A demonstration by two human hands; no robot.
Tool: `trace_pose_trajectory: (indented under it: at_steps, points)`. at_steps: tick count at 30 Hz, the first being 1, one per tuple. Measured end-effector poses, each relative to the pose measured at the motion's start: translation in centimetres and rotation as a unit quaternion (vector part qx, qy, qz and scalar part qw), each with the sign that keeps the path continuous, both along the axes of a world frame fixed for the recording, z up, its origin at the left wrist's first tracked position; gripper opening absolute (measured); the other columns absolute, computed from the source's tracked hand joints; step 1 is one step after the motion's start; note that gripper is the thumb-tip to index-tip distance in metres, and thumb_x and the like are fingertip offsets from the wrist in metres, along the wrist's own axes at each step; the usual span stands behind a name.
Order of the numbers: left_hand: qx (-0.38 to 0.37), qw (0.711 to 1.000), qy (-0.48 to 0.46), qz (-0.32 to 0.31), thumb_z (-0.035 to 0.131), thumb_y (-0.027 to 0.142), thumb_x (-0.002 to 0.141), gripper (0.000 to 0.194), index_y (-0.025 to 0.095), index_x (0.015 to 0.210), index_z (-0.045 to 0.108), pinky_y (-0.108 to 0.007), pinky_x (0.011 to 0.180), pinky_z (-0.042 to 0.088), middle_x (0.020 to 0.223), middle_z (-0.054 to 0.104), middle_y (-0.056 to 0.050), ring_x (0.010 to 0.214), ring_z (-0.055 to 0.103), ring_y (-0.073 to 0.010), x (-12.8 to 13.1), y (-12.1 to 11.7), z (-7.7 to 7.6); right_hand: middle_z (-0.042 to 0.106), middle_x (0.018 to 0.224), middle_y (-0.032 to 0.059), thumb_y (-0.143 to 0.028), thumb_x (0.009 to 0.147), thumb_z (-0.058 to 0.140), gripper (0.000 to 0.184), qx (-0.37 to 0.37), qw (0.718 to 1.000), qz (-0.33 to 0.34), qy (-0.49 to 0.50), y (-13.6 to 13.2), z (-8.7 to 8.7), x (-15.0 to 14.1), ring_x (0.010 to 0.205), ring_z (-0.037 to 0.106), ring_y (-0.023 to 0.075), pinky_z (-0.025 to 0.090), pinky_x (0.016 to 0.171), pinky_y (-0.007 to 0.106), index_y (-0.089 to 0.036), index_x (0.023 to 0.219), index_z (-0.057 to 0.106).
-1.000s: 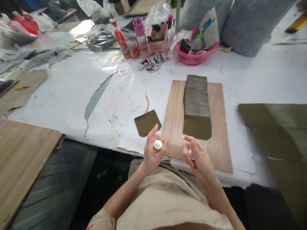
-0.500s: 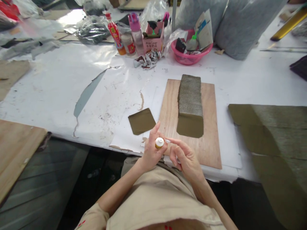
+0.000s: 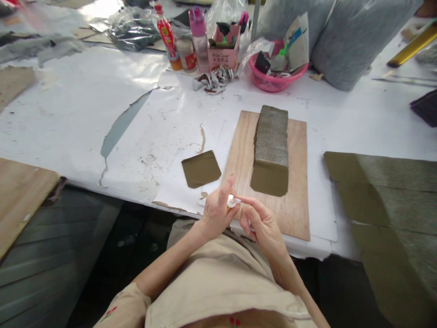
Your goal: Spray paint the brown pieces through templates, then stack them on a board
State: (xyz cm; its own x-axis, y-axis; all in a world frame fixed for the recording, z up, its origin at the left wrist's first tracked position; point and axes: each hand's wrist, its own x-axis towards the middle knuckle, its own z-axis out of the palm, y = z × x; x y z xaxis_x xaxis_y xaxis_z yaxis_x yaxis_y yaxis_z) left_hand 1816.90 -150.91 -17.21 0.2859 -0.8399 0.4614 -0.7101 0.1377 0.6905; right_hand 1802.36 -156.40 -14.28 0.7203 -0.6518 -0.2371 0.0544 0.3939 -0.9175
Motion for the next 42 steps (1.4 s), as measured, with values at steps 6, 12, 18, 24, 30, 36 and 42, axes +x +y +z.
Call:
trace_pose_trajectory:
  at_steps: [6,12,18,24,30,36,42]
  points:
    - [0.002,1.0,-0.002,0.002,0.051,0.032,0.094,0.066,0.02,0.152,0.022,-0.031,0.075,0.049,0.087,0.064,-0.003,0.076,0.06,-0.0175,-0.1,-0.1,-0.1,0.042,0.048,-0.0083,-0.049,0.094,0.055,0.035,0.038,0.999,0.002,-0.011,0.0,0.1,-0.1,0.04,0.026,0.0044,0.019,0.039,0.017,-0.021,0.11,0.067]
    - [-0.002,1.0,0.007,-0.007,0.051,0.03,0.094,0.067,0.02,0.153,0.02,-0.031,0.074,0.05,0.088,0.065,-0.004,0.076,0.06,-0.0174,-0.1,-0.1,0.0,0.034,0.044,-0.0113,-0.052,0.093,0.056,0.035,0.18,0.98,0.02,-0.081,-0.4,0.5,-0.6,0.036,0.014,0.0035,0.015,0.036,0.017,-0.022,0.108,0.066]
    - [0.005,1.0,0.007,0.018,0.053,0.026,0.093,0.067,0.021,0.152,0.021,-0.029,0.073,0.049,0.087,0.065,-0.002,0.074,0.06,-0.0157,-0.2,-0.2,0.2,0.035,0.046,-0.011,-0.051,0.095,0.053,0.037,0.18,0.98,0.007,-0.084,-0.5,0.0,-0.6,0.037,0.015,0.0034,0.015,0.037,0.017,-0.023,0.115,0.066]
    - [0.002,1.0,0.022,0.013,0.054,0.023,0.092,0.067,0.023,0.152,0.022,-0.027,0.072,0.049,0.086,0.066,-0.001,0.074,0.061,-0.0148,-0.3,-0.5,0.3,0.042,0.049,-0.0086,-0.052,0.094,0.054,0.045,0.07,0.995,-0.041,-0.052,0.4,-0.7,-0.5,0.04,0.023,0.0053,0.02,0.039,0.018,-0.022,0.127,0.061]
    - [0.013,1.0,0.025,0.013,0.055,0.022,0.092,0.068,0.022,0.151,0.022,-0.027,0.072,0.049,0.085,0.065,0.0,0.073,0.061,-0.0144,-0.4,-0.8,0.3,0.043,0.051,-0.0081,-0.048,0.097,0.05,0.046,0.001,0.999,-0.044,-0.013,0.6,-0.9,-0.6,0.041,0.027,0.0064,0.023,0.04,0.019,-0.023,0.135,0.056]
    - [0.022,1.0,0.011,0.018,0.054,0.02,0.089,0.07,0.022,0.151,0.022,-0.027,0.071,0.049,0.085,0.065,0.0,0.073,0.06,-0.0147,-0.5,-1.1,0.5,0.045,0.054,-0.0082,-0.041,0.096,0.052,0.046,-0.093,0.994,-0.049,0.031,0.8,-0.8,-0.3,0.045,0.033,0.0076,0.033,0.046,0.021,-0.024,0.139,0.053]
    - [0.035,0.999,0.024,0.015,0.055,0.019,0.088,0.072,0.023,0.152,0.022,-0.027,0.07,0.049,0.086,0.065,0.0,0.072,0.059,-0.0143,-0.5,-1.2,0.3,0.045,0.058,-0.0083,-0.033,0.097,0.05,0.046,-0.149,0.986,-0.052,0.052,1.1,-1.5,-0.2,0.048,0.036,0.0077,0.037,0.049,0.021,-0.026,0.142,0.049]
